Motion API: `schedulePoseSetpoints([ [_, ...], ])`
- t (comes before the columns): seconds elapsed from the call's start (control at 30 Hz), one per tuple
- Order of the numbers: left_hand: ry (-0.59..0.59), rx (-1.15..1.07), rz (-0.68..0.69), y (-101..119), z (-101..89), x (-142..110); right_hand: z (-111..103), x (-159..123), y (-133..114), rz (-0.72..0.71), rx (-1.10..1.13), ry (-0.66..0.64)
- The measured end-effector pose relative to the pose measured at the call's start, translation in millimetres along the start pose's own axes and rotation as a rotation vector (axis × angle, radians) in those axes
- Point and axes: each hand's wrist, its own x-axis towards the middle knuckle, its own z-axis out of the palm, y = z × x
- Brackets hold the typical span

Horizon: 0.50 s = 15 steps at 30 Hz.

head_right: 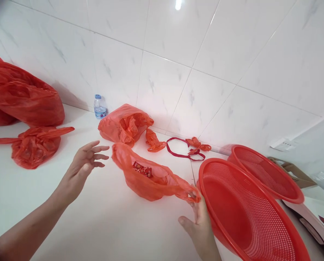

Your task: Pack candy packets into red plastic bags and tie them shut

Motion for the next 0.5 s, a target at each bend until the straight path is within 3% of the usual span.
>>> schedulePoseSetpoints([
  [0.13, -0.046, 0.05, -0.165, -29, -4.3, -12, 18, 8, 16, 0.135, -0.041, 0.094],
  [0.23, -0.179, 0.168, -0.316, -45, 8.3, -15, 30, 19, 22, 0.249, -0.014, 0.227],
  [0.33, -0.254, 0.182, -0.339, -54, 26.2, -10, 37, 26, 28, 0.244, -0.046, 0.354],
  [0.4, -0.266, 0.12, -0.332, -56, 38.0, -4, 39, 26, 33, 0.169, -0.051, 0.349],
  [0.5, -0.299, -0.052, -0.323, -56, 55.6, 6, 39, 24, 40, 0.058, 0.017, 0.202],
])
